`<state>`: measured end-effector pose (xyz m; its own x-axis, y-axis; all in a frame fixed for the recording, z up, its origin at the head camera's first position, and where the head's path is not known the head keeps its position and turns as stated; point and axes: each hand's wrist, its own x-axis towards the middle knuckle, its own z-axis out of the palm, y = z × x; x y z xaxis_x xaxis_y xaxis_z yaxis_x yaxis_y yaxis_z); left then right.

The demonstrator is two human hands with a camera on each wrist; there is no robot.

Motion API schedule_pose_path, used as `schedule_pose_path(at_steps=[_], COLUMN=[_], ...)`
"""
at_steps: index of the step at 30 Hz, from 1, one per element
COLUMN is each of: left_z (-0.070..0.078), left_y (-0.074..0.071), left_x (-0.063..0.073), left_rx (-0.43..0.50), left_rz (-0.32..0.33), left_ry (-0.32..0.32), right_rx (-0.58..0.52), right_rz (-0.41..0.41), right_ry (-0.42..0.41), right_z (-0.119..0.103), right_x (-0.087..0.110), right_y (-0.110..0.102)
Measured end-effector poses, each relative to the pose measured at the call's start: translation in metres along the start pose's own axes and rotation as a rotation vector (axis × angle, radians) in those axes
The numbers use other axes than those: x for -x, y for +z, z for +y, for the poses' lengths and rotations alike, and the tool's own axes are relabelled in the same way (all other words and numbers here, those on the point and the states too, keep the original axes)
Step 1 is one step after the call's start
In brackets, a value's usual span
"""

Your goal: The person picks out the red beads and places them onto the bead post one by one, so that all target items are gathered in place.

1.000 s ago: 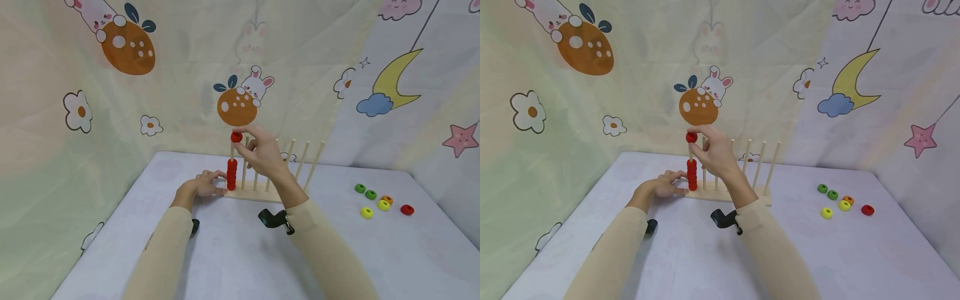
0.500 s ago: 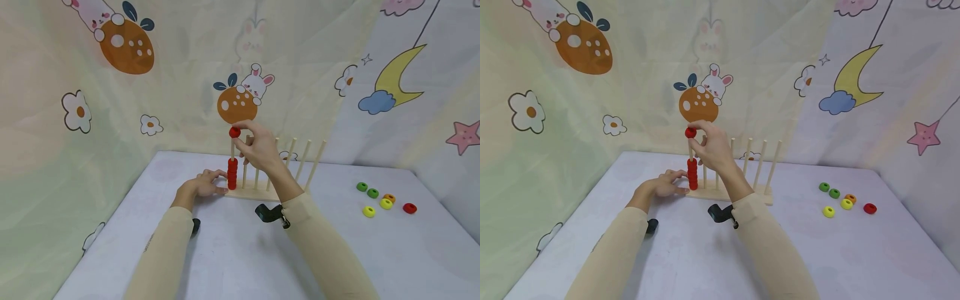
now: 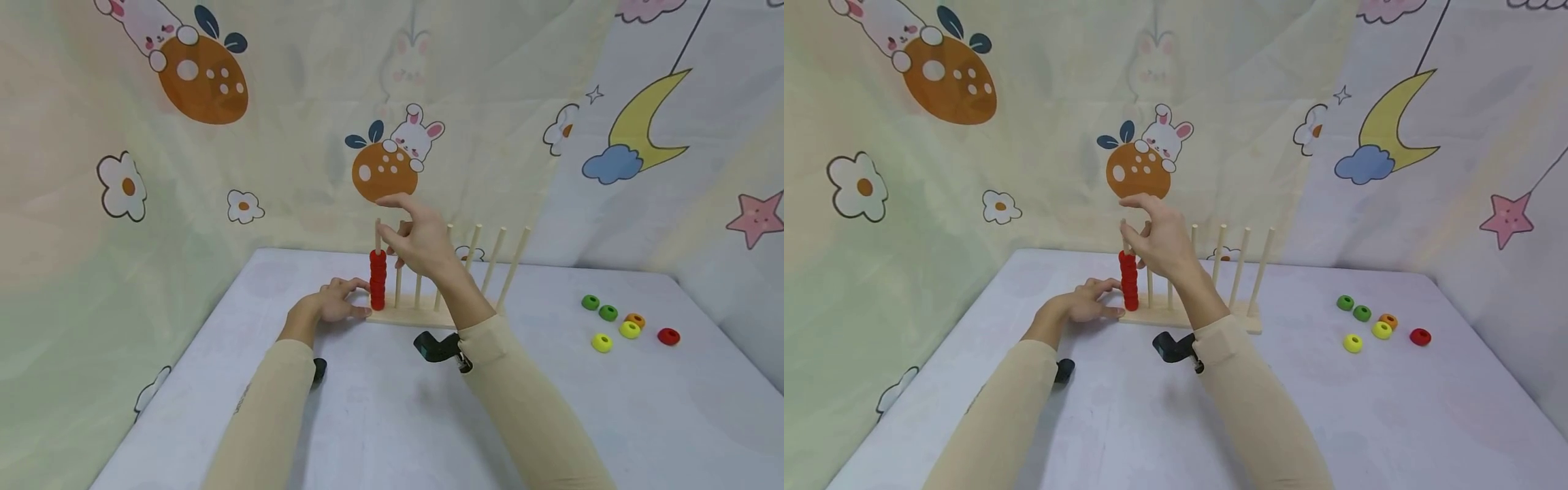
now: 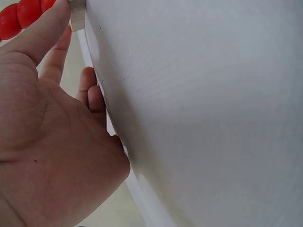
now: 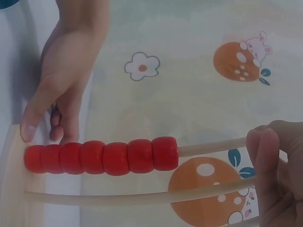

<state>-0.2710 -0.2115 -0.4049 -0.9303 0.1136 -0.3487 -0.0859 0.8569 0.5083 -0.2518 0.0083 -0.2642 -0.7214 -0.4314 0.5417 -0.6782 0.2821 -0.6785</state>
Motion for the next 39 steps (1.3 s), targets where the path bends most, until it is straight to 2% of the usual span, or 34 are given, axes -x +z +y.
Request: schedule_pose_path(at_steps=[8,12,17,26,32,39], left_z=[-0.002,-0.004,-0.002,0.001,0.003,0.005], left_y=[-0.011,-0.014,-0.013,-0.010,-0.005,-0.004], left_x=[0.017,0.021,0.018,0.014,0.013,0.010], left_rx=[-0.002,0.004,0.012,0.006,0.002,-0.010], left_rz=[0.022,0.036,0.024,0.018,0.009,-0.008], left_ry=[0.016,0.006,0.005,-0.003,-0.001,0.043], right_rx=[-0.012,0.000,-0.025,-0.045,-0.068,-0.079], right_rz=[-0.036,-0.045,-0.029,-0.025,-0.026,-0.002], right_ry=[-0.091,-0.107,-0.103,-0.144,-0.121,-0.086], right_z=[-0.005,-0.007,-0.006,-0.003,0.004,0.015], right_x=[-0.002,-0.001,0.006,0.020,0.033,0.050], right_y=[-0.006,-0.012,-0.023,-0.034,-0.044,-0.059])
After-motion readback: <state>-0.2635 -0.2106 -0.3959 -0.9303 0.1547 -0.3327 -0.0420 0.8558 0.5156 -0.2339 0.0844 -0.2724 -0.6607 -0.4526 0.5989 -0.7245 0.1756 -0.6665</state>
